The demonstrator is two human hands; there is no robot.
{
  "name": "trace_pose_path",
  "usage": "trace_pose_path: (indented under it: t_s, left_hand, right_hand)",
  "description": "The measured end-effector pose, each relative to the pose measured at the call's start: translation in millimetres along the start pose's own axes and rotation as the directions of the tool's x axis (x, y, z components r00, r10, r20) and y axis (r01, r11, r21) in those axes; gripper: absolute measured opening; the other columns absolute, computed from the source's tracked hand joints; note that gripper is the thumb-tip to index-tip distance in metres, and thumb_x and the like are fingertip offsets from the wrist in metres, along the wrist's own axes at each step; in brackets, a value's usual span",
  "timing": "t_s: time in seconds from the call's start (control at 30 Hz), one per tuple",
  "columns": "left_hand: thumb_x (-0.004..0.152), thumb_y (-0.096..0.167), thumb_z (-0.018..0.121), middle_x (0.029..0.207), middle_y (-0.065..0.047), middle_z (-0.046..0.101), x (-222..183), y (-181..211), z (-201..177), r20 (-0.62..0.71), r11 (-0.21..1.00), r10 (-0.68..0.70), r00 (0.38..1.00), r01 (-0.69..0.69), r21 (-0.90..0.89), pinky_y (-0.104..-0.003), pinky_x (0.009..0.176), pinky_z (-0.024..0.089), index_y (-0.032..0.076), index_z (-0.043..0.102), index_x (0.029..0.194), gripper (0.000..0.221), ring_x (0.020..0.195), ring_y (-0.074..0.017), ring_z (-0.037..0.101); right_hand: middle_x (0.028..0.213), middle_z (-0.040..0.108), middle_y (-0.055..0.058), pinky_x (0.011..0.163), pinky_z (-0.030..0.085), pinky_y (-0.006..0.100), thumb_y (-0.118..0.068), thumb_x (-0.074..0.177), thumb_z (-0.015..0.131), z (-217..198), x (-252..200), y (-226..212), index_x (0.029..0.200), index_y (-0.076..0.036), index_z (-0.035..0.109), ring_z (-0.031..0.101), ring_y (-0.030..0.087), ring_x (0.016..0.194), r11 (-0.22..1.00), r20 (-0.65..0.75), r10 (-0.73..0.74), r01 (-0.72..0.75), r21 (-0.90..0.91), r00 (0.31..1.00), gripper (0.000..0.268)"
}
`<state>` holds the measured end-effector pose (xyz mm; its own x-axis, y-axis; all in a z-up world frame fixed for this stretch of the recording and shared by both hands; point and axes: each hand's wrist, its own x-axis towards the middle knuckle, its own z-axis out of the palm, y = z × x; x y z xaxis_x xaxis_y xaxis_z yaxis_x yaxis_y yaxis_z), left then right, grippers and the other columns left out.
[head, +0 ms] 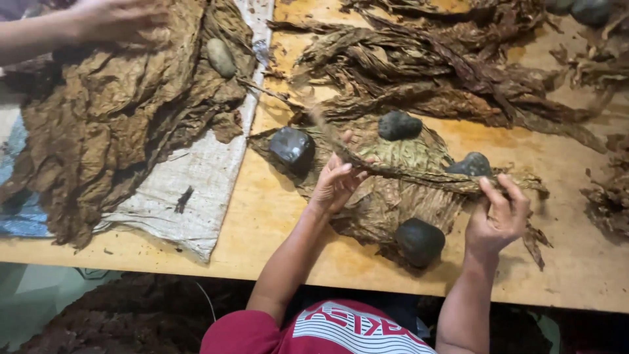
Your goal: Spreading out dried tobacco leaves on a wooden table and placing stones on them to keep them flat.
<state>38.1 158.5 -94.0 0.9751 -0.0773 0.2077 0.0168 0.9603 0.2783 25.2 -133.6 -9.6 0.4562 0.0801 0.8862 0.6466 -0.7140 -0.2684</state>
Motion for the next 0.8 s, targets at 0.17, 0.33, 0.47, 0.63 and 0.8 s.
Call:
trace_pose_path:
  t_s: [0.17, 0.33, 0.47, 0.63, 0.8]
  left_hand:
    - [0.097, -0.005, 0.064, 0.122, -0.017, 0.074, 8.5, 3.3, -12.1, -0.099, 1.000, 0.017, 0.995, -0.018, -0.004, -0.052, 0.108, 0.054, 0.018, 0.037, 0.161, 0.073, 0.112, -0.0356, 0.074]
    - [0.097, 0.008, 0.074, 0.120, -0.016, 0.077, 18.0, -18.7, -48.0, -0.395, 0.958, 0.160, 0.905, -0.045, 0.284, -0.046, 0.096, 0.062, 0.014, 0.058, 0.146, 0.052, 0.102, -0.0310, 0.078]
    - [0.092, 0.019, 0.083, 0.121, -0.022, 0.074, 5.5, -8.6, -8.5, -0.462, 0.827, 0.237, 0.855, 0.072, 0.558, -0.051, 0.099, 0.059, 0.006, 0.066, 0.138, 0.051, 0.111, -0.0358, 0.073]
    - [0.085, 0.044, 0.092, 0.101, -0.013, 0.080, -1.7, -12.2, -25.3, -0.455, 0.590, 0.058, 0.889, 0.338, 0.734, -0.043, 0.088, 0.062, 0.013, 0.082, 0.116, 0.045, 0.090, -0.0208, 0.078]
    - [0.087, 0.028, 0.092, 0.113, -0.019, 0.076, 13.2, -4.6, -23.7, -0.451, 0.753, 0.107, 0.886, 0.224, 0.618, -0.051, 0.074, 0.062, -0.002, 0.072, 0.129, 0.055, 0.092, -0.0258, 0.074]
  right_hand:
    - [0.137, 0.058, 0.028, 0.095, 0.066, 0.039, 0.029, 0.096, 0.073, 22.2, 33.3, -8.5, 0.128, 0.009, 0.074, 0.063, 0.040, 0.121, 0.981, 0.223, 0.098, -0.057, -0.184, 0.970, 0.038]
    - [0.138, 0.059, 0.016, 0.100, 0.056, 0.051, 0.008, 0.091, 0.074, 62.6, 5.4, -9.5, 0.137, -0.015, 0.076, 0.068, 0.042, 0.119, 0.969, 0.320, 0.120, -0.041, -0.242, 0.940, 0.051]
    - [0.121, 0.067, 0.011, 0.089, 0.059, 0.047, -0.005, 0.094, 0.080, 85.3, 4.6, -57.4, 0.132, -0.015, 0.076, 0.071, 0.038, 0.108, 0.986, 0.465, 0.133, -0.166, 0.031, 0.875, 0.039]
    - [0.130, 0.065, 0.018, 0.095, 0.057, 0.053, -0.013, 0.088, 0.084, 106.1, 1.4, -91.0, 0.142, -0.010, 0.066, 0.067, 0.044, 0.117, 0.968, 0.535, 0.155, -0.237, 0.087, 0.831, 0.057]
    - [0.109, 0.077, 0.002, 0.090, 0.059, 0.041, -0.005, 0.086, 0.085, 120.4, -25.9, -68.8, 0.122, -0.022, 0.078, 0.075, 0.028, 0.103, 0.947, 0.394, 0.274, -0.318, 0.051, 0.877, 0.041]
